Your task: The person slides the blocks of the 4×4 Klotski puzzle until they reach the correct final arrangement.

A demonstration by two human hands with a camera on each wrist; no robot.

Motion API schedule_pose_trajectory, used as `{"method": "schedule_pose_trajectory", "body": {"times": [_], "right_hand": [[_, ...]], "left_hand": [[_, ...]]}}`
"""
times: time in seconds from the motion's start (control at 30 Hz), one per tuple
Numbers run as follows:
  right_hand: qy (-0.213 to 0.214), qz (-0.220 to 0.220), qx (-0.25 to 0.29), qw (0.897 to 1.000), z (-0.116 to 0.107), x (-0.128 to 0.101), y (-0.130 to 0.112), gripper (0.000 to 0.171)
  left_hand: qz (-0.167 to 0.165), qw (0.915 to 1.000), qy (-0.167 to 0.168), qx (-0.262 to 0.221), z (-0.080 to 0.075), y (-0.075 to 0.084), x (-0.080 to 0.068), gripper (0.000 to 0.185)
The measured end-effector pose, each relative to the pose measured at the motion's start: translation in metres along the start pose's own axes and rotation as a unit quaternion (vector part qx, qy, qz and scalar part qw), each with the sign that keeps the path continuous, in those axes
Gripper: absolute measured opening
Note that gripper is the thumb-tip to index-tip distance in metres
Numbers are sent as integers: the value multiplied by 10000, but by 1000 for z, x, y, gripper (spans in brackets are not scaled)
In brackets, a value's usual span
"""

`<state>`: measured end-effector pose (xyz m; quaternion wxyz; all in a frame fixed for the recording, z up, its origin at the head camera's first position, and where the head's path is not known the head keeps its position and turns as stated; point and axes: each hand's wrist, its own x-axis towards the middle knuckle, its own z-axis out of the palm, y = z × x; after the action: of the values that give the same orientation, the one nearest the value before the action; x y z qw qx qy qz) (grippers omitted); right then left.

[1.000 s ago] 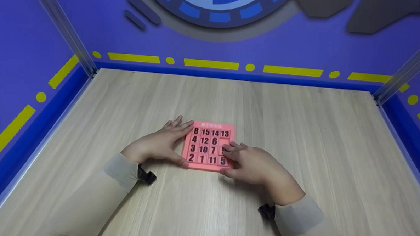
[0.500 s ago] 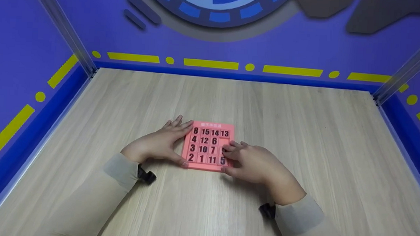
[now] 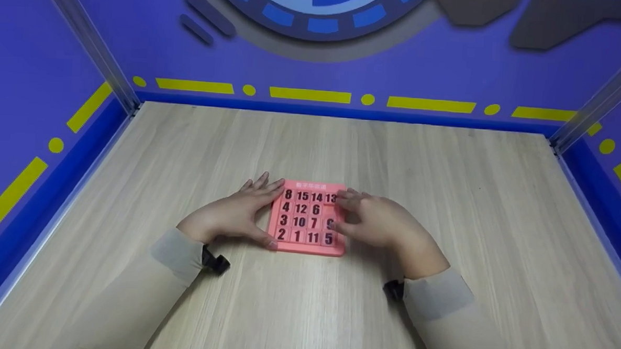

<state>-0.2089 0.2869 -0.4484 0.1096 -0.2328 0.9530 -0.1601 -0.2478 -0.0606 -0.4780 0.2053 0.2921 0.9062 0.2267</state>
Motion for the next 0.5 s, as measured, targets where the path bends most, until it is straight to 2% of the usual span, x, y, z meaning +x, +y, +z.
{"method": "schedule_pose_trajectory", "body": {"times": [0.23,0.5], "right_hand": [[-214,178,199,9994,4,6,3,80],[-428,332,160,9984,10,8,-1,81]], "left_hand": [[34,10000,13,51,-2,1,1,146],[58,9999,21,114,-1,-1,0,146]]}}
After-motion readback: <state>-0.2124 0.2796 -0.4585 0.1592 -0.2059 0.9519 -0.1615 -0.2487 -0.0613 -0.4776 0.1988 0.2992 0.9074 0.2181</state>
